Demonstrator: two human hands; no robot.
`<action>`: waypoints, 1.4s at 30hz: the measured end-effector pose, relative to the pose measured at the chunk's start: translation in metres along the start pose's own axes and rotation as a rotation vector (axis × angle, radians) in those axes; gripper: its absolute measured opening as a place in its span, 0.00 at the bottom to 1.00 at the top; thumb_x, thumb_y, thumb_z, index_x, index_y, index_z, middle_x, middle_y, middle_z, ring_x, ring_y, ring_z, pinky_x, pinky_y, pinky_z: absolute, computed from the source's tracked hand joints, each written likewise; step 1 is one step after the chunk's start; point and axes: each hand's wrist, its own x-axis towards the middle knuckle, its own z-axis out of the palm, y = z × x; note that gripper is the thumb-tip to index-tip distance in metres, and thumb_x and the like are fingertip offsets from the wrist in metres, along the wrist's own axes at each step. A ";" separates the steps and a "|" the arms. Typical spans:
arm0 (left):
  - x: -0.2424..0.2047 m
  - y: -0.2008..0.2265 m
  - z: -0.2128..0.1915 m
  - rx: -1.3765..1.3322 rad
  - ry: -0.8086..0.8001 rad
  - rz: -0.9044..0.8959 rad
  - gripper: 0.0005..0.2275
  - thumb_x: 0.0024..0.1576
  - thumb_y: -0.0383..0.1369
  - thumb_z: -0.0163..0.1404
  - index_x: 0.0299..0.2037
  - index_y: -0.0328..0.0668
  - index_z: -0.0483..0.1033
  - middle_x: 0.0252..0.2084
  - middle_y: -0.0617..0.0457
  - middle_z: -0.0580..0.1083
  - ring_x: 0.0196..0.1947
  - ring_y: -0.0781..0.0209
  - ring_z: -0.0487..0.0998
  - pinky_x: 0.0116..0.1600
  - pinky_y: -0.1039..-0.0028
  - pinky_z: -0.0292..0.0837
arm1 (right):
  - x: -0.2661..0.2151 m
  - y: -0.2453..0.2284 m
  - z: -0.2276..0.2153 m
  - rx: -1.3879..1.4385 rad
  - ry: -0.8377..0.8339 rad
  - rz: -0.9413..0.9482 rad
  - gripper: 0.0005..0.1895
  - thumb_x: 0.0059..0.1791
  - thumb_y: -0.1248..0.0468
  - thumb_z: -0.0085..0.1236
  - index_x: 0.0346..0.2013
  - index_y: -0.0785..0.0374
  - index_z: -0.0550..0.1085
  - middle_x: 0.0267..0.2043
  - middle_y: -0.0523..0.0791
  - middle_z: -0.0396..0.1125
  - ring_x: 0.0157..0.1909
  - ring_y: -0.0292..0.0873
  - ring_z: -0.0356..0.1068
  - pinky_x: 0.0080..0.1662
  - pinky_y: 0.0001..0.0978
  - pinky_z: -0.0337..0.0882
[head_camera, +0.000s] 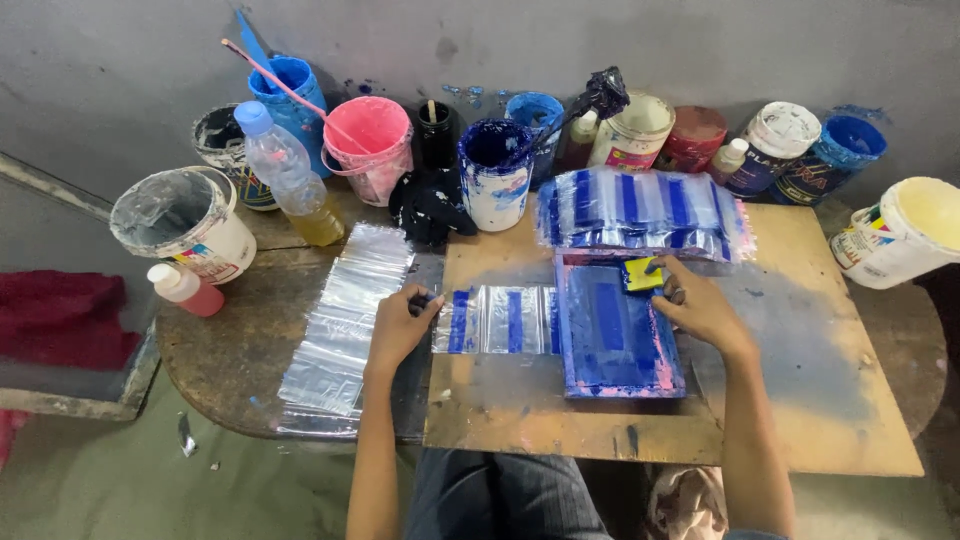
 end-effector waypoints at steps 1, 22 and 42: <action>0.000 -0.001 0.001 0.001 -0.001 0.000 0.12 0.58 0.41 0.57 0.38 0.40 0.81 0.32 0.38 0.80 0.37 0.42 0.83 0.41 0.60 0.79 | -0.001 -0.001 0.001 0.001 0.000 0.001 0.31 0.47 0.59 0.62 0.65 0.51 0.67 0.37 0.58 0.73 0.38 0.65 0.77 0.39 0.54 0.77; 0.001 -0.003 0.004 0.011 0.021 -0.003 0.13 0.59 0.42 0.56 0.39 0.40 0.82 0.29 0.35 0.79 0.33 0.39 0.83 0.38 0.58 0.79 | -0.014 -0.017 -0.008 0.154 -0.022 0.051 0.33 0.47 0.66 0.59 0.67 0.49 0.64 0.38 0.60 0.73 0.38 0.65 0.77 0.40 0.54 0.76; -0.010 0.023 -0.002 -0.218 -0.038 0.045 0.11 0.58 0.41 0.54 0.42 0.44 0.80 0.41 0.53 0.81 0.44 0.63 0.82 0.48 0.76 0.77 | -0.071 0.126 -0.116 -0.294 0.127 0.483 0.33 0.50 0.61 0.50 0.70 0.53 0.58 0.51 0.61 0.73 0.50 0.67 0.73 0.47 0.59 0.69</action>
